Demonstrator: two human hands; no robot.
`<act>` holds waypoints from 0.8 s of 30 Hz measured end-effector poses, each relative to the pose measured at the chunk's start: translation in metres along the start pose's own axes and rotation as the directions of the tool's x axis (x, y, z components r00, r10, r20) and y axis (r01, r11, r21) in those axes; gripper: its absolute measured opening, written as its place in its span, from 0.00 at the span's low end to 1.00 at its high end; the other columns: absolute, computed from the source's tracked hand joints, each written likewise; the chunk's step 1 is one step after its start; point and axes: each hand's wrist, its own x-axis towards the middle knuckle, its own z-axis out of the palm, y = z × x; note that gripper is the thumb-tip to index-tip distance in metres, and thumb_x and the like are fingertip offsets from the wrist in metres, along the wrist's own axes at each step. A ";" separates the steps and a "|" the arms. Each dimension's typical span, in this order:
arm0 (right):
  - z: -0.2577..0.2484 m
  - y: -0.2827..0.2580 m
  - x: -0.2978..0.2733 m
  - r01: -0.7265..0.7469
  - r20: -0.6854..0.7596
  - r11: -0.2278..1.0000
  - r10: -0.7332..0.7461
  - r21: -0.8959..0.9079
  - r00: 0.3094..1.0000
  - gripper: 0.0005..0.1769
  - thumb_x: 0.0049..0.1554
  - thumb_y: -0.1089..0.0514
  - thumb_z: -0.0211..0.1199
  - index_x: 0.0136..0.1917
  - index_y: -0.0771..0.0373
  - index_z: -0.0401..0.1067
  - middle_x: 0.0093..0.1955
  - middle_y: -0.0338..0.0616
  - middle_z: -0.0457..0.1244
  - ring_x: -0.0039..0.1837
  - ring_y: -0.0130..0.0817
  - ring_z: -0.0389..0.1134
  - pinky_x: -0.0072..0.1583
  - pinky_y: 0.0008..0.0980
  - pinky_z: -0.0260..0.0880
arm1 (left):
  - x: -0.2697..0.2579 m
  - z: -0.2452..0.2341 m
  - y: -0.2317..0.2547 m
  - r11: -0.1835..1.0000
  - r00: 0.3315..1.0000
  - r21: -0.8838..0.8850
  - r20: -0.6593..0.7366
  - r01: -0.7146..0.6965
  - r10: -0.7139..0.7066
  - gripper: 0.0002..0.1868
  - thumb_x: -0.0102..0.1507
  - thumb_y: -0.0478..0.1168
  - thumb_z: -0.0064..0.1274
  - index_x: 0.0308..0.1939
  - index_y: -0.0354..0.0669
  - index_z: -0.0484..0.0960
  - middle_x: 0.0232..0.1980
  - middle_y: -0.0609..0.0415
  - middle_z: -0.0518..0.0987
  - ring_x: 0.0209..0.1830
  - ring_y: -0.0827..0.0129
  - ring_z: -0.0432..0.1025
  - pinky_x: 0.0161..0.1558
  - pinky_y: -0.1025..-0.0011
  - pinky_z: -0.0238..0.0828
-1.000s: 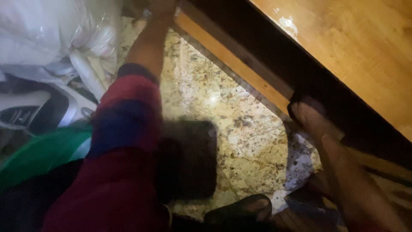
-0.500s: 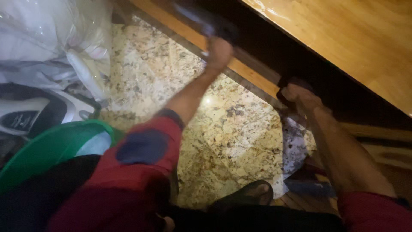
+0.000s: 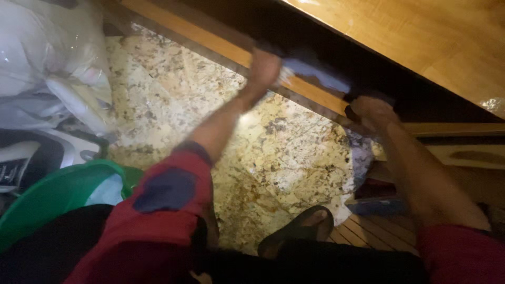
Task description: The person wipes a wooden surface with a white cloth, then dips the cloth into a green bucket of soapy water and wrings it out. The person continues wiping the wooden surface and its edges.
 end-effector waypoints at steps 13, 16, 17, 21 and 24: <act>0.004 -0.013 0.035 0.013 -0.042 1.000 -0.014 -0.006 0.999 0.19 0.58 0.51 0.57 0.55 0.66 0.76 0.54 0.68 0.67 0.54 0.63 0.68 0.56 0.54 0.69 | -0.045 -0.119 -0.296 0.742 0.667 -0.040 -0.409 0.669 -0.623 0.07 0.61 0.37 0.56 0.42 0.40 0.83 0.45 0.43 0.81 0.51 0.47 0.74 0.58 0.52 0.67; 0.004 -0.017 0.043 0.019 -0.038 1.000 -0.019 -0.008 0.999 0.19 0.58 0.52 0.57 0.55 0.66 0.76 0.54 0.68 0.67 0.54 0.63 0.68 0.56 0.54 0.69 | -0.033 -0.091 -0.255 0.812 0.684 -0.064 -0.502 0.580 -0.529 0.10 0.61 0.37 0.56 0.45 0.40 0.82 0.47 0.44 0.81 0.54 0.47 0.73 0.61 0.54 0.67; 0.007 -0.016 0.042 0.012 -0.034 1.000 -0.012 -0.005 0.999 0.19 0.58 0.52 0.57 0.55 0.66 0.76 0.54 0.68 0.67 0.54 0.63 0.68 0.56 0.54 0.69 | -0.032 -0.075 -0.231 0.847 0.697 -0.078 -0.529 0.527 -0.483 0.11 0.61 0.37 0.56 0.46 0.40 0.82 0.48 0.44 0.80 0.55 0.48 0.73 0.62 0.55 0.67; 0.011 -0.019 0.037 0.007 -0.029 1.000 -0.007 -0.003 1.000 0.19 0.58 0.52 0.57 0.55 0.66 0.76 0.55 0.68 0.67 0.54 0.62 0.69 0.56 0.54 0.70 | -0.011 -0.017 -0.097 0.804 0.718 -0.443 -0.396 0.397 -0.573 0.05 0.63 0.28 0.47 0.40 0.33 0.78 0.44 0.40 0.77 0.48 0.48 0.70 0.54 0.53 0.65; 0.007 -0.015 0.028 0.009 -0.033 1.000 -0.009 0.009 0.999 0.19 0.58 0.52 0.57 0.55 0.66 0.76 0.55 0.68 0.67 0.54 0.62 0.69 0.56 0.54 0.70 | 0.000 -0.008 0.008 0.910 0.948 -0.290 -0.026 0.296 -0.317 0.06 0.57 0.34 0.54 0.30 0.34 0.85 0.34 0.37 0.80 0.38 0.49 0.75 0.46 0.51 0.70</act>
